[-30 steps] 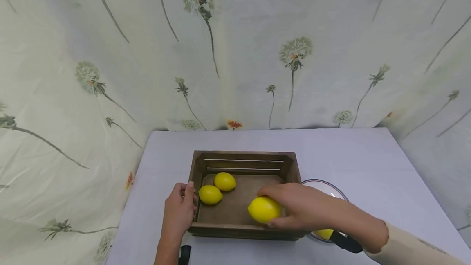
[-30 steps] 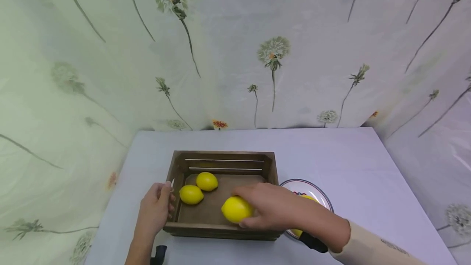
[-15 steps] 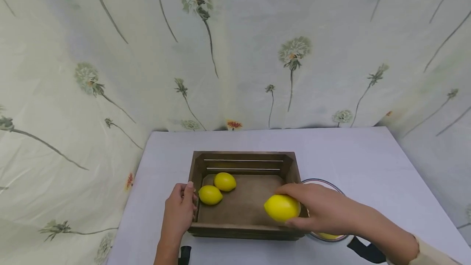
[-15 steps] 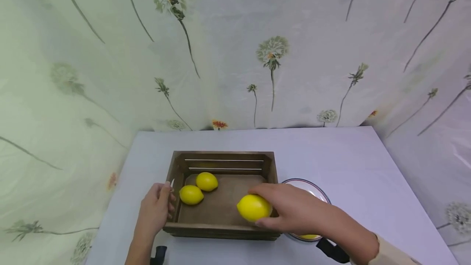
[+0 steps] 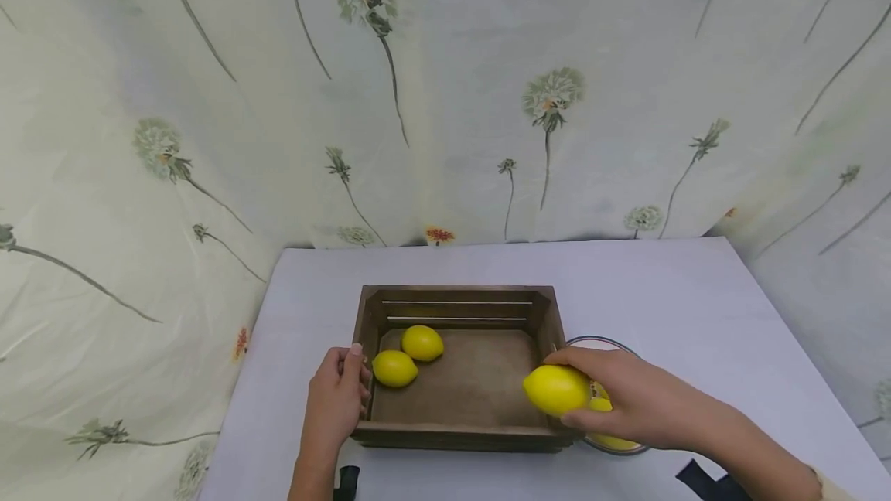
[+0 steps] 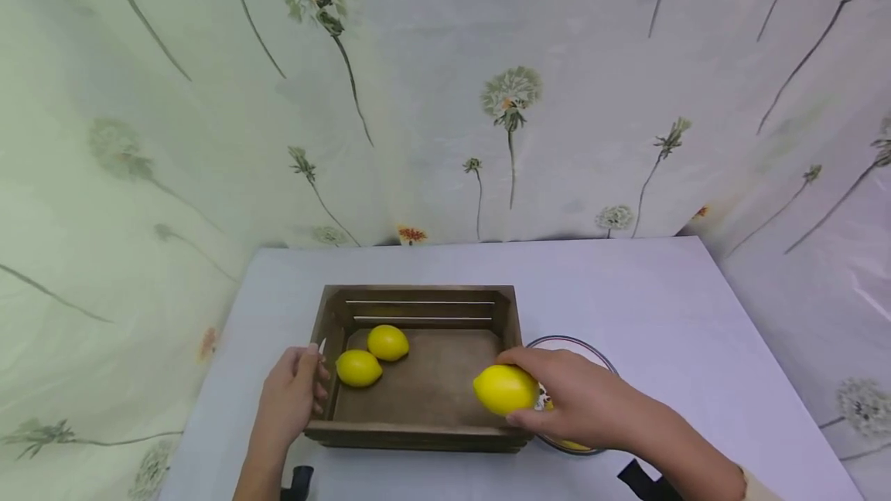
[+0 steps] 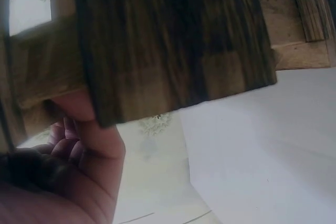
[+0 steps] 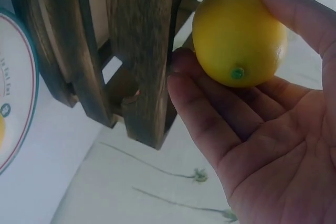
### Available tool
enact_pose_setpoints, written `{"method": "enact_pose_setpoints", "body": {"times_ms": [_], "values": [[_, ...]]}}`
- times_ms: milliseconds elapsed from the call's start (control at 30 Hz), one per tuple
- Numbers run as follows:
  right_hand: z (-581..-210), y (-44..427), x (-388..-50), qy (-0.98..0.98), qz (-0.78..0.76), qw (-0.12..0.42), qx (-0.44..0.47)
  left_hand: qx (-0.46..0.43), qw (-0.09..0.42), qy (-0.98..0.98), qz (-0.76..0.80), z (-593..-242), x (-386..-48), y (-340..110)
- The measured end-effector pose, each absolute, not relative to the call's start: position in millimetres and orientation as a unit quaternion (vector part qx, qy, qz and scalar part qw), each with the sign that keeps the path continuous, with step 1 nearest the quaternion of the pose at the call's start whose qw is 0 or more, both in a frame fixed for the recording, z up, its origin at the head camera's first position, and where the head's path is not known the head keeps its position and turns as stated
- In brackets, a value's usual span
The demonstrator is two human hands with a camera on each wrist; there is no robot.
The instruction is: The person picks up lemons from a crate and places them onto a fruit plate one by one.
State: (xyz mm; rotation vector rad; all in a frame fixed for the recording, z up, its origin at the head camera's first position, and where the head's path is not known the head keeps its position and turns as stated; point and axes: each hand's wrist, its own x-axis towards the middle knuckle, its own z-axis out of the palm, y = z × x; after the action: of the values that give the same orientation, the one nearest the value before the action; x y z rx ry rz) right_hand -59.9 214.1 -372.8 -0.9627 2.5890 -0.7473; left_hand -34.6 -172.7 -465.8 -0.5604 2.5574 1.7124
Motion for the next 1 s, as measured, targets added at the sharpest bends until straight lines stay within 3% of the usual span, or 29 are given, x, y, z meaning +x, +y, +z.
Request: {"method": "enact_pose_setpoints", "body": {"times_ms": [267, 1000], "values": [[-374, 229, -58, 0.910, -0.250, 0.099, -0.316, -0.190, 0.012, 0.815, 0.547, -468, -35, -173], [-393, 258, -64, 0.921, -0.297, 0.104, -0.228, -0.186, 0.012, 0.812, 0.553, -464, -34, -173]]}}
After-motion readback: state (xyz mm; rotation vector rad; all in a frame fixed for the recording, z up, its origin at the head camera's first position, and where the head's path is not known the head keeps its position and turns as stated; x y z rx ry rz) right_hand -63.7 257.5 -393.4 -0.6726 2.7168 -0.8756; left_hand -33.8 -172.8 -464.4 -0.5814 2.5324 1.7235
